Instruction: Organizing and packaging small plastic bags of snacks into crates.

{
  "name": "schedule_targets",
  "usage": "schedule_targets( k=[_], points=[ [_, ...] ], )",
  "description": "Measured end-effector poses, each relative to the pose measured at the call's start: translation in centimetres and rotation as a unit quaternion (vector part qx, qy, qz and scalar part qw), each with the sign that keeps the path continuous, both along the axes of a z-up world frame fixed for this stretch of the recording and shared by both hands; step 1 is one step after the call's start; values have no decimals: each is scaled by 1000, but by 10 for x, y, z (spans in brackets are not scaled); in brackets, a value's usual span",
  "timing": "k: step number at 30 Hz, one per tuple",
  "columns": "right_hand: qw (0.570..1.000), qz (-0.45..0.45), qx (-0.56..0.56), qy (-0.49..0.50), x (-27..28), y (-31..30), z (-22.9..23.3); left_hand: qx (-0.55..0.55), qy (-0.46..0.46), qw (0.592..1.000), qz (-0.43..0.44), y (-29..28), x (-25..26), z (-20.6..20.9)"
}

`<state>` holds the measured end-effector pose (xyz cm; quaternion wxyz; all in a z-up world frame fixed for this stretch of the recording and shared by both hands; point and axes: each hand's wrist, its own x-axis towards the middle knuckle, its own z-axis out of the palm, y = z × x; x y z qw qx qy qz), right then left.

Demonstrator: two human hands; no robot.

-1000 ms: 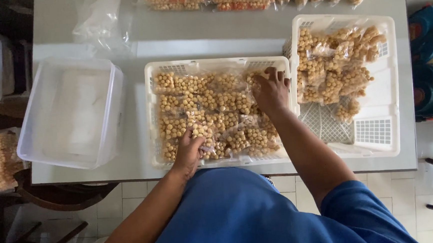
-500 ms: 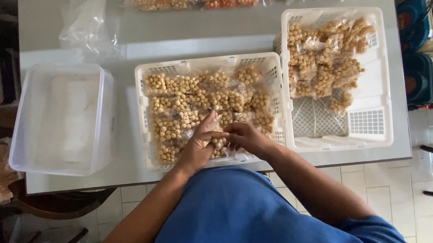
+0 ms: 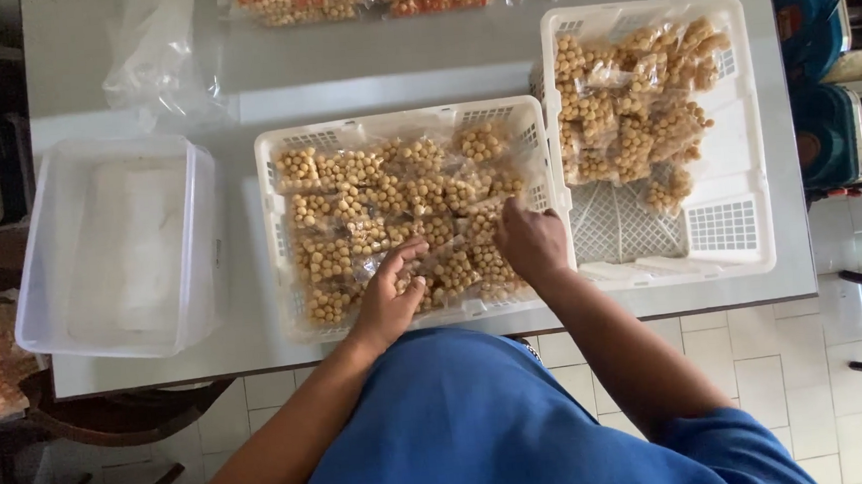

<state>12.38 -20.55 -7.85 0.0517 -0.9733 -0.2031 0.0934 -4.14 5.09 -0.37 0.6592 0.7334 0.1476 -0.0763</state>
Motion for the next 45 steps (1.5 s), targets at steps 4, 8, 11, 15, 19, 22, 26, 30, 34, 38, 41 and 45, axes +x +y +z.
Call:
schedule_targets(
  k=[4, 8, 11, 15, 19, 22, 26, 30, 34, 38, 41, 45],
  points=[
    [998, 26, -52, 25, 7, -4, -46, 51, 2, 998, -36, -1, 6, 11],
    [992, -28, 95, 77, 14, -21, -17, 237, -154, 938, -200, 2, 7, -19],
    [966, -124, 211, 80, 39, -51, -5, 432, -25, 805, -406, -6, 22, -10],
    [907, -220, 351, -68, 80, -134, -110, 413, -1, 822, -392, -3, 12, -59],
    [627, -530, 562, 103, 117, -190, -127, 426, -53, 832, -352, -3, 9, -65],
    [509, -583, 602, 199, 138, -215, -132, 424, -52, 837, -342, -6, 4, -75],
    [437, -612, 614, 240, 171, -223, -135, 424, -10, 834, -352, -6, 3, -84],
    [405, -621, 615, 270, 186, -207, -122, 439, -1, 828, -348, -8, 1, -77],
    [419, -632, 598, 259, 198, -210, -145, 447, -13, 823, -349, -6, 0, -81],
    [448, -629, 611, 172, 182, -217, -149, 442, -4, 825, -351, -8, 2, -70],
    [426, -625, 636, 154, 157, -206, -129, 442, 4, 826, -349, -10, 5, -64],
    [310, -575, 719, 238, 120, -181, -74, 432, 14, 825, -364, -9, 7, -63]
  ],
)
